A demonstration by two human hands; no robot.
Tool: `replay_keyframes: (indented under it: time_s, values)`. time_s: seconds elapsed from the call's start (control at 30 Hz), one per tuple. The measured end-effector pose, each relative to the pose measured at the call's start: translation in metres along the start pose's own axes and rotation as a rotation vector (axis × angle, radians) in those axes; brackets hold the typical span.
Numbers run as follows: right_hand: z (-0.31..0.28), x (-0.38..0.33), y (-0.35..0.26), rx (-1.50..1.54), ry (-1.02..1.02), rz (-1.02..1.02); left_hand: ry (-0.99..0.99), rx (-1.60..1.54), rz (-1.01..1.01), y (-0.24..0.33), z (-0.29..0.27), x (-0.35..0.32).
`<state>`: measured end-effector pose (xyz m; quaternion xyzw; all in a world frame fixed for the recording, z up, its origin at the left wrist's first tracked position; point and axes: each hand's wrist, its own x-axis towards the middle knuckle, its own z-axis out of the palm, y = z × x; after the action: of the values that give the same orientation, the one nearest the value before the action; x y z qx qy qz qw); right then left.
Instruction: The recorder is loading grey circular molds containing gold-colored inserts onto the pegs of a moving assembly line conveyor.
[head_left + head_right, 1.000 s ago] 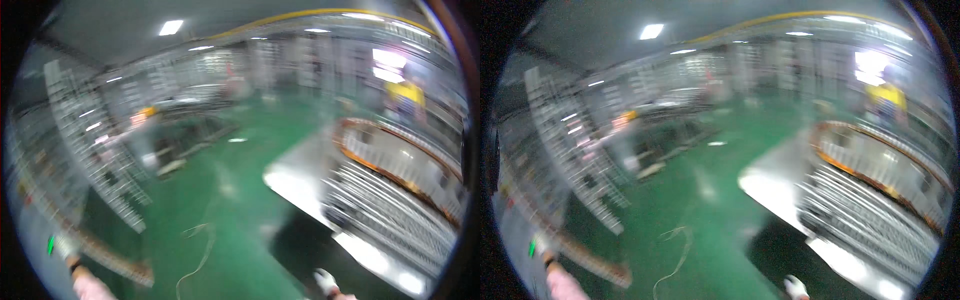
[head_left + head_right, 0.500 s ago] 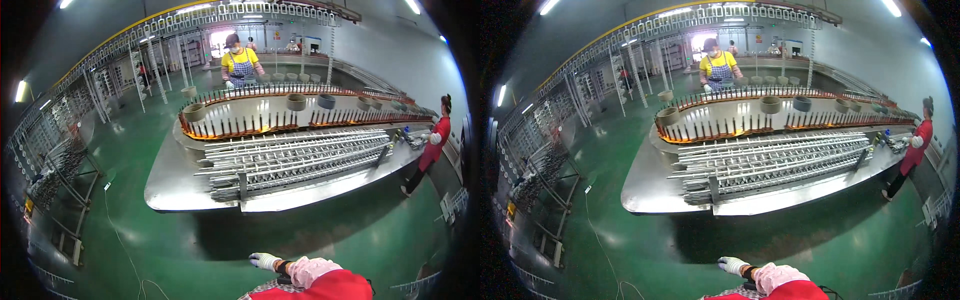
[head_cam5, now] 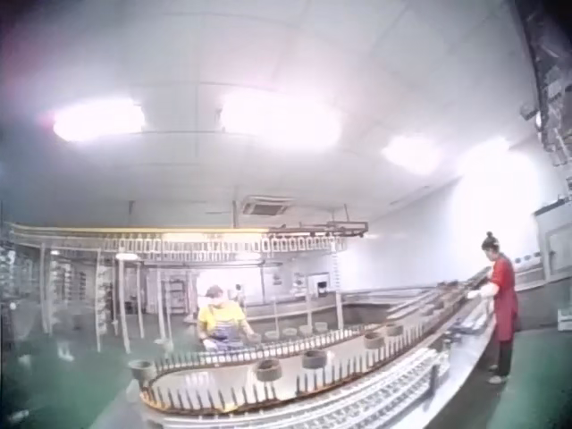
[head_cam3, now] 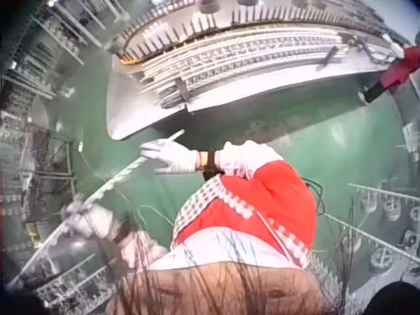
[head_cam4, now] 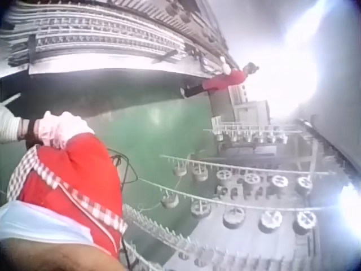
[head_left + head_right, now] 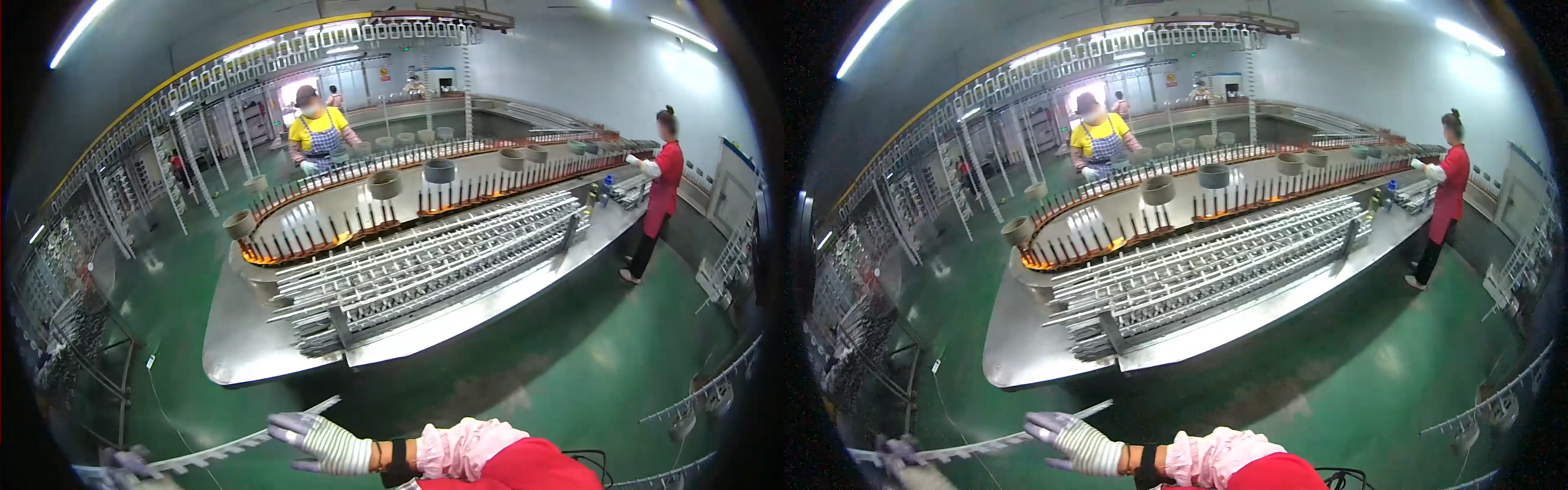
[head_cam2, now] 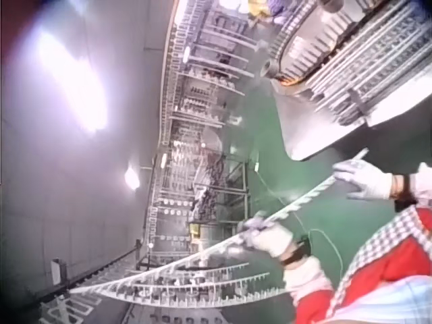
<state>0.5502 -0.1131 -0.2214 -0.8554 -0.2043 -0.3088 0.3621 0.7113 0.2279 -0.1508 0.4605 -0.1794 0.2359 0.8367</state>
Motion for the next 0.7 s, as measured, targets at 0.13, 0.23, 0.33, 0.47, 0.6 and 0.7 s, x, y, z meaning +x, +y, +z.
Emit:
replay_keyframes:
  time_s: [0.13,0.23,0.33,0.47,0.6,0.7]
  values:
    - [-0.032,-0.016,0.025,-0.255,0.030,0.034,0.060,-0.089,-0.198,-0.050,0.194,-0.124]
    - [-0.069,-0.041,0.053,-0.409,-0.062,0.227,-0.027,-0.283,-0.287,-0.095,0.237,-0.174]
    - [-0.125,-0.075,0.098,-0.322,0.111,0.299,-0.236,-0.651,-0.525,-0.122,0.281,-0.208]
    - [-0.239,-0.128,0.162,-0.416,0.218,0.172,-0.276,-0.083,-0.609,-0.111,0.392,-0.229]
    - [-0.351,-0.167,0.213,-0.618,0.074,0.274,-0.043,-0.307,-0.621,-0.128,0.442,-0.175]
    - [-0.421,-0.189,0.240,-0.683,-0.014,0.260,-0.088,-0.416,-0.629,-0.179,0.451,-0.138]
